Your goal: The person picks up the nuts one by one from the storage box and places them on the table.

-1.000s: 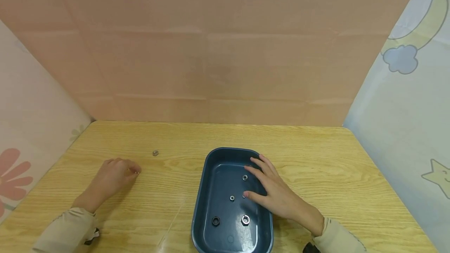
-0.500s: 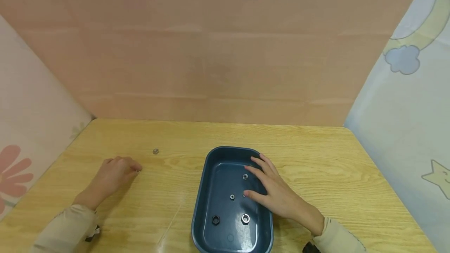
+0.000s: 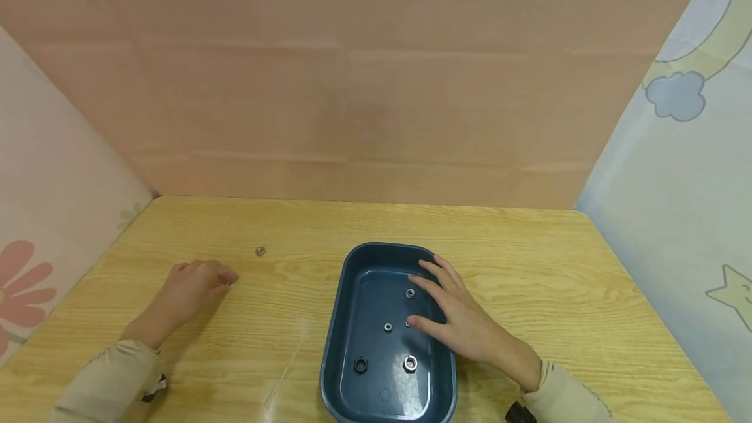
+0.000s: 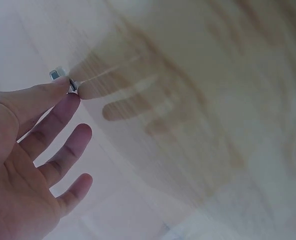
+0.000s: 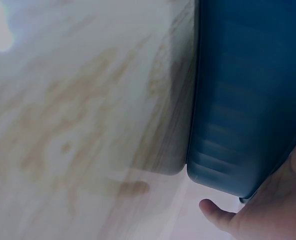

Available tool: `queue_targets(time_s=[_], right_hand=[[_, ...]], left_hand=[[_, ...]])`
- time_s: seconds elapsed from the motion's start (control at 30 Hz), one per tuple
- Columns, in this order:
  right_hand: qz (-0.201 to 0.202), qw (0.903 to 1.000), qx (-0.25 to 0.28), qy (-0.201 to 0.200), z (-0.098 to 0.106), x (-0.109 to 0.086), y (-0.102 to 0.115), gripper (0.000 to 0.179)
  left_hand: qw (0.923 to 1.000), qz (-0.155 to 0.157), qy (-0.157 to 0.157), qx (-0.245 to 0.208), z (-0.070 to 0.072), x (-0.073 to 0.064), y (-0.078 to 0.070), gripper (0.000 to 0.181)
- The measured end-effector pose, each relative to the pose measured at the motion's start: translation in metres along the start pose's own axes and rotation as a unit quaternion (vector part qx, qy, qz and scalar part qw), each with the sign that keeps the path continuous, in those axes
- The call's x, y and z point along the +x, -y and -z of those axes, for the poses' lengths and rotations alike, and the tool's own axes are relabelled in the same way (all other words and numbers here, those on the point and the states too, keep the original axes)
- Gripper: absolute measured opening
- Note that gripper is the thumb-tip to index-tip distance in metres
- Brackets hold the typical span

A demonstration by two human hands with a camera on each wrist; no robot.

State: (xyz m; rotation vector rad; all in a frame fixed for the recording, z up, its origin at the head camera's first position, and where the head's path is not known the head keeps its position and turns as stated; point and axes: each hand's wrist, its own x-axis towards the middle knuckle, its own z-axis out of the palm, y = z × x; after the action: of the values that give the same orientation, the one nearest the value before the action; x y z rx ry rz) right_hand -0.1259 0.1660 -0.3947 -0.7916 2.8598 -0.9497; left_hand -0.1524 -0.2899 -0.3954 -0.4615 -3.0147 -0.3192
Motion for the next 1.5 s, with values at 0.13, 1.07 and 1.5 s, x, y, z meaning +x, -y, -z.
queue_targets(time_s=[0.13,1.07,1.5], right_hand=[[-0.001,1.0,0.001,0.002,0.0,0.0,0.0,0.064],[-0.003,1.0,0.003,0.002,-0.001,-0.001,0.0,0.064],[-0.006,1.0,0.007,0.0,0.0,0.0,0.001,0.064]], left_hand=[[1.0,0.002,0.001,-0.002,0.002,0.0,-0.001,0.017],[0.9957,-0.052,-0.058,-0.05,0.017,0.003,-0.055,0.033],[0.9875,-0.104,-0.102,-0.06,0.017,0.001,-0.079,0.036]])
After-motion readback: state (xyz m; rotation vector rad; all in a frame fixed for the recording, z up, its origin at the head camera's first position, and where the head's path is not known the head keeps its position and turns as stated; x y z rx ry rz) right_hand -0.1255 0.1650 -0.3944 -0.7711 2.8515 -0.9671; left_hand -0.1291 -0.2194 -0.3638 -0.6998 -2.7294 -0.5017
